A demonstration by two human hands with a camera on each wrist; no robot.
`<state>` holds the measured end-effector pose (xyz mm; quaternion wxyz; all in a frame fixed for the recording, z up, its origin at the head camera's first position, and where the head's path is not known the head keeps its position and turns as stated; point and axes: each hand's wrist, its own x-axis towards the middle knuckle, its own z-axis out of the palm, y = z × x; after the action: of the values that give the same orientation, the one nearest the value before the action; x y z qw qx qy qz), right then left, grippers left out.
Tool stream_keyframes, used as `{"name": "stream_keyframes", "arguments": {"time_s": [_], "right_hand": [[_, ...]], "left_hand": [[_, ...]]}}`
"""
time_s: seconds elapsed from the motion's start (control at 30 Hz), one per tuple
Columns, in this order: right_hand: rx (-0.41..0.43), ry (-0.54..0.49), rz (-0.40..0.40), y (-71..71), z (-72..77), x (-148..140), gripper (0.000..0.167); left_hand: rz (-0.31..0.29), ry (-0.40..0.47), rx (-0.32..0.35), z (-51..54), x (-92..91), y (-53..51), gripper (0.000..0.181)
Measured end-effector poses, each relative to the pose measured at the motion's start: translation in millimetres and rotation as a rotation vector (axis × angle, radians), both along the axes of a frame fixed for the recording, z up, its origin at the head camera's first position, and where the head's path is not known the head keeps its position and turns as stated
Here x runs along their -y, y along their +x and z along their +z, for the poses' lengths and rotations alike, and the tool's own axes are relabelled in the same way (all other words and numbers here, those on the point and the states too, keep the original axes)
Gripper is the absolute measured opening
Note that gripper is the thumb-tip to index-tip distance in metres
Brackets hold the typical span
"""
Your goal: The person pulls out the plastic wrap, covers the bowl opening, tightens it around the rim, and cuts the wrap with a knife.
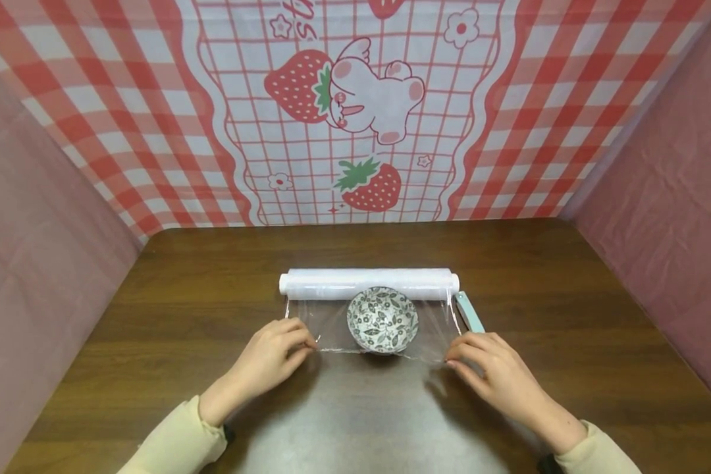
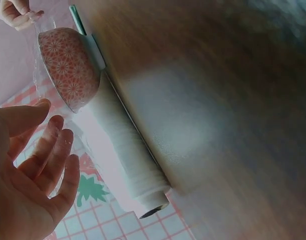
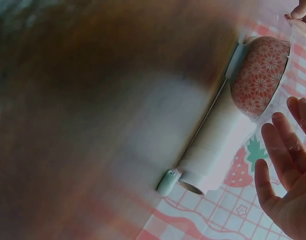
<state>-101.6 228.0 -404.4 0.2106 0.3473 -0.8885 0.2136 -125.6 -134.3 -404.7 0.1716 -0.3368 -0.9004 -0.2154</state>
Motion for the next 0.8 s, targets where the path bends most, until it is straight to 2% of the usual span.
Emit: {"name": "stream_keyframes", "arguments": {"time_s": [0.17,0.43,0.67,0.8], "right_hand": [[0.013,0.012,0.003,-0.3,-0.4,-0.6,0.010],[0.041,-0.019,-0.014,1.9,0.9,-2.1,0.013],[0.021,0.005,0.013,2.5,-2.2,-3.9,0.012],[0.002,0.022,0.044,2.3,-3.4,-3.9,0.005]], "left_hand": [[0.001,0.014,0.013,-0.4,0.6,0.7,0.012],[-0.010,0.110,0.071,0.9,1.6,3.6,0.011],[-0.067,-0.009,0.050,0.1,2.7,5.8,0.009],[-0.079,-0.064,0.054,-2.1,2.4,5.6,0.010]]}}
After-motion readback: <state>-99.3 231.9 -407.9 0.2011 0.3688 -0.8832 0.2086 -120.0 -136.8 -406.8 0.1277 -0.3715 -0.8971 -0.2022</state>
